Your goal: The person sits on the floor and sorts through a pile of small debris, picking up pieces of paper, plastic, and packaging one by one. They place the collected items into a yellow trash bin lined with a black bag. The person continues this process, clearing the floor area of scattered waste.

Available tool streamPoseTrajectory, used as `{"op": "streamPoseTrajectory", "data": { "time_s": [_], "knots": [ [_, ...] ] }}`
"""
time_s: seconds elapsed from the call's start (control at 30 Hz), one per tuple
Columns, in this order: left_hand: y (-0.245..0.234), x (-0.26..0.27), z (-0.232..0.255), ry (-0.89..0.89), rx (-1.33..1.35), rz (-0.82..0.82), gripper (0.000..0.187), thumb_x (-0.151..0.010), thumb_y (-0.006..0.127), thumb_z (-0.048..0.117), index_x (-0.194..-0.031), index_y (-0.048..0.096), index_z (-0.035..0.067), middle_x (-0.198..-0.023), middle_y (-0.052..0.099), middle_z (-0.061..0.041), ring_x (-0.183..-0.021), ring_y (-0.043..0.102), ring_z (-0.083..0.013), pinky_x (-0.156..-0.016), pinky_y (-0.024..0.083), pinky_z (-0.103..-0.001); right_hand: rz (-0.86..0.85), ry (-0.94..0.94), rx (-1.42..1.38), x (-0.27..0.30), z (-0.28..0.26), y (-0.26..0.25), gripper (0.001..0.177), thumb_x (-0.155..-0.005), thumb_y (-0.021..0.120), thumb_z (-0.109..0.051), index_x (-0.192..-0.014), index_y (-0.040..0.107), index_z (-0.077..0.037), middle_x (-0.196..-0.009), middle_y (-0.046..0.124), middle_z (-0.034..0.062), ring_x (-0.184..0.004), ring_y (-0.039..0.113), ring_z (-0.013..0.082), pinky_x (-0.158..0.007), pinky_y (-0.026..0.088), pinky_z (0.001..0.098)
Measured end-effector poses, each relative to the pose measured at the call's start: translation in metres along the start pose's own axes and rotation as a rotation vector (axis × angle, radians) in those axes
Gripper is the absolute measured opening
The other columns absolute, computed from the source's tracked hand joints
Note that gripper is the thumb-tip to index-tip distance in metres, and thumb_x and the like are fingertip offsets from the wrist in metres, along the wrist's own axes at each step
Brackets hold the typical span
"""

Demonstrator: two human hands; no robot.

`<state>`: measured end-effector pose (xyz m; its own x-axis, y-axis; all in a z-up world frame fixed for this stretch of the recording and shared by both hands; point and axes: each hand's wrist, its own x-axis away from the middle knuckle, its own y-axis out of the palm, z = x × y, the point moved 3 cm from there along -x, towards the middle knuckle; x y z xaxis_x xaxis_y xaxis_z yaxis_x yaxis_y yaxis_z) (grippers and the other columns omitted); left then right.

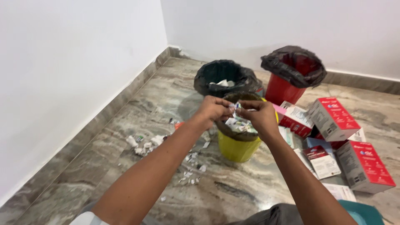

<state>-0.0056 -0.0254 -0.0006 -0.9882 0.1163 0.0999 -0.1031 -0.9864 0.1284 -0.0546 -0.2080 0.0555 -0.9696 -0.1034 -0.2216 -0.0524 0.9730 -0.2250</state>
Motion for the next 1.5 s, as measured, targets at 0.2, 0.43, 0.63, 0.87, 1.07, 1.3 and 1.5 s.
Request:
{"op": "streamPoseTrajectory", "data": {
  "time_s": [0.2,0.43,0.63,0.87,1.07,1.3,1.5],
  "knots": [
    [0.033,-0.032,-0.007,-0.012,-0.3,0.013,0.012,-0.079,0.078,-0.004,-0.09,0.08,-0.002,-0.078,0.075,-0.013,-0.068,0.072,-0.0191,-0.059,0.059,-0.031,0.038,0.156,0.108,-0.015,0.026,-0.034,0.037,-0.08,0.08,-0.009,-0.116,0.076,0.002,-0.092,0.08,0.0126,-0.079,0.076,0.0155,-0.065,0.058,0.0309],
    [0.05,-0.029,-0.006,-0.053,-0.768,0.008,0.016,-0.072,0.078,0.0,-0.082,0.084,0.011,-0.083,0.081,-0.009,-0.072,0.078,-0.0189,-0.07,0.061,-0.033,0.023,0.168,0.59,-0.03,0.055,-0.038,0.035,-0.08,0.084,-0.017,-0.115,0.079,-0.012,-0.089,0.079,0.0153,-0.076,0.078,0.0224,-0.07,0.059,0.0366],
    [0.045,-0.037,-0.011,-0.056,-1.029,0.111,0.013,-0.07,0.083,0.007,-0.075,0.082,0.018,-0.088,0.08,-0.004,-0.083,0.076,-0.0249,-0.076,0.06,-0.038,0.029,-0.029,0.786,-0.036,0.066,-0.025,0.031,-0.073,0.084,-0.014,-0.104,0.082,-0.014,-0.095,0.078,0.0146,-0.083,0.075,0.0326,-0.078,0.059,0.0431],
    [0.042,-0.034,-0.019,0.068,-1.12,0.098,0.018,-0.075,0.071,0.004,-0.076,0.083,0.016,-0.094,0.077,-0.013,-0.091,0.074,-0.0345,-0.081,0.058,-0.045,0.002,-0.021,1.04,-0.035,0.064,-0.03,0.027,-0.081,0.07,-0.007,-0.097,0.085,-0.022,-0.091,0.076,0.0169,-0.085,0.073,0.0363,-0.079,0.058,0.0469],
    [0.052,-0.042,-0.036,0.134,-1.3,0.076,0.018,-0.083,0.066,0.008,-0.095,0.079,0.008,-0.108,0.074,-0.019,-0.104,0.071,-0.0381,-0.088,0.056,-0.05,-0.107,-0.05,1.157,-0.043,0.1,-0.023,0.017,-0.085,0.065,-0.009,-0.088,0.081,-0.009,-0.092,0.075,0.0218,-0.087,0.074,0.0392,-0.079,0.059,0.0488],
    [0.059,-0.047,-0.041,0.156,-1.348,0.022,0.02,-0.083,0.064,0.006,-0.098,0.077,0.009,-0.109,0.074,-0.018,-0.106,0.07,-0.0377,-0.087,0.056,-0.05,-0.338,-0.067,1.25,-0.061,0.133,-0.012,0.015,-0.085,0.063,-0.005,-0.091,0.077,-0.001,-0.097,0.074,0.0236,-0.091,0.074,0.0402,-0.083,0.06,0.0491],
    [0.06,-0.041,-0.032,0.262,-1.337,0.065,0.018,-0.081,0.066,0.005,-0.093,0.077,0.011,-0.103,0.075,-0.017,-0.1,0.071,-0.0378,-0.082,0.056,-0.051,-0.233,-0.114,1.306,-0.056,0.105,-0.01,0.014,-0.088,0.066,-0.013,-0.09,0.079,-0.009,-0.096,0.075,0.0184,-0.09,0.075,0.0362,-0.083,0.059,0.0474]
  ]
}}
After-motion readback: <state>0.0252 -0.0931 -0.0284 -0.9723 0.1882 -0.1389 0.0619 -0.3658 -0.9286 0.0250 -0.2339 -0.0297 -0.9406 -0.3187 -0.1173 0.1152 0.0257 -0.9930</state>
